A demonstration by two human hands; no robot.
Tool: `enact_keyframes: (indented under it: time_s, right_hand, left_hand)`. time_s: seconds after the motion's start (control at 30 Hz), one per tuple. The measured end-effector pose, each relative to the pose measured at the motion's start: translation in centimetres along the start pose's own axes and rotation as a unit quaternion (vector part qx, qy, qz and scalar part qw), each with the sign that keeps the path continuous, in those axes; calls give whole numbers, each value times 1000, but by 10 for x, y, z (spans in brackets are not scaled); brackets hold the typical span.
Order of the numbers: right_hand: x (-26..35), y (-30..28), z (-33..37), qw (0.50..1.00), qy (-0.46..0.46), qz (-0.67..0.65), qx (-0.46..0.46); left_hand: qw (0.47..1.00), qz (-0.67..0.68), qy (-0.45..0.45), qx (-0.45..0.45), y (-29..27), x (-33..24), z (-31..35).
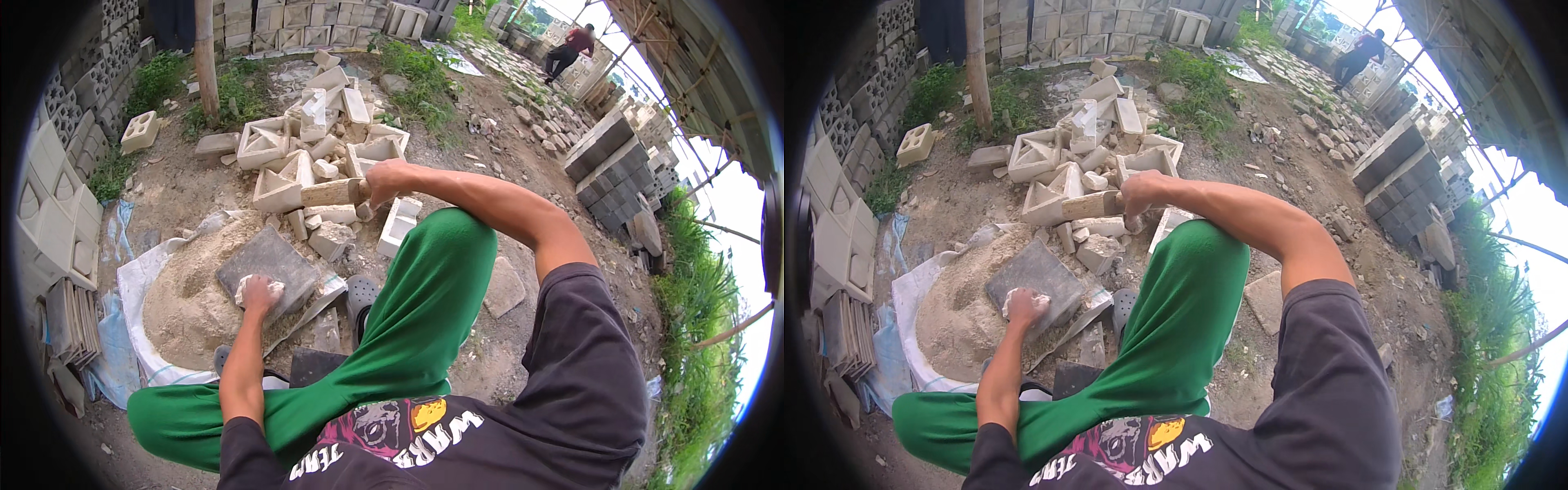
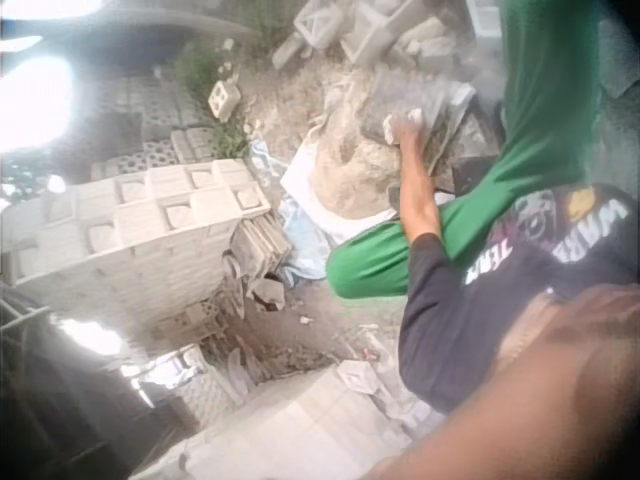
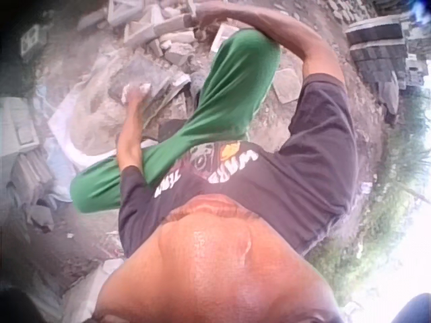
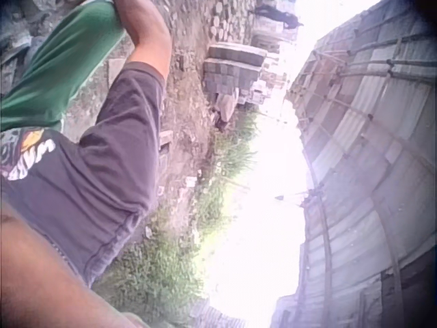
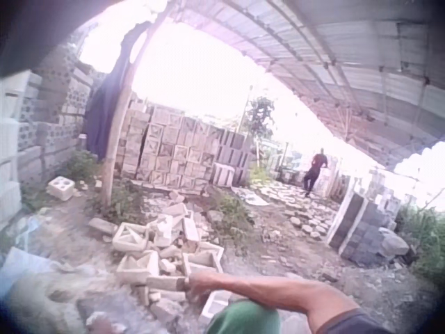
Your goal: The person sits on the ground and uses a wooden mallet to repeatedly strike a small piece of stone resting on a metal plate. The person occasionally repositions the stone and continues striking it to shape or break it.
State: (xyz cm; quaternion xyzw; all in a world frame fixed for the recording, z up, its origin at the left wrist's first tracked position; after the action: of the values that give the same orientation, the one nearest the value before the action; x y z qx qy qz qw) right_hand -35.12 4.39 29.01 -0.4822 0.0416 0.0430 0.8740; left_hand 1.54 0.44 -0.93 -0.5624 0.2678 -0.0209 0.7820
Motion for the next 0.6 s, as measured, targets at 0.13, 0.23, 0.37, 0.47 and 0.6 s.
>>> enact_keyframes:
  time_s: [0.13,0.23,0.37,0.47,0.6]
  right_hand:
    - [31,-19,23,997,1,72,-3]
    - [54,-24,25,993,-27,118,0]
    - [84,-10,10,985,-68,156,-27]
    - [113,-2,-20,982,-97,159,-10]
    - [128,31,-93,993,-84,80,-10]
  left_hand:
    - [986,-78,-148,-13,-17,4,25]
    - [991,51,-124,25,-16,11,23]
    - [989,61,-120,58,-15,19,21]
    - [991,63,-101,63,-12,35,12]
    - [989,92,-112,26,-8,34,7]
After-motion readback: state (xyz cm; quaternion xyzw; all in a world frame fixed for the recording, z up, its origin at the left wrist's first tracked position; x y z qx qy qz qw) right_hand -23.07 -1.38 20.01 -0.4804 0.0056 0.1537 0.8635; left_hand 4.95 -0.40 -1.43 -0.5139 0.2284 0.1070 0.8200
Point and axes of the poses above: each hand's wrist, its own z-axis away from the middle knuckle, its own y-axis out of the palm, x = y × z, the point moved 1 cm from there along -z, towards the middle knuckle, and after that the axes turned 2 degrees about -y, right-handed, at the moved point
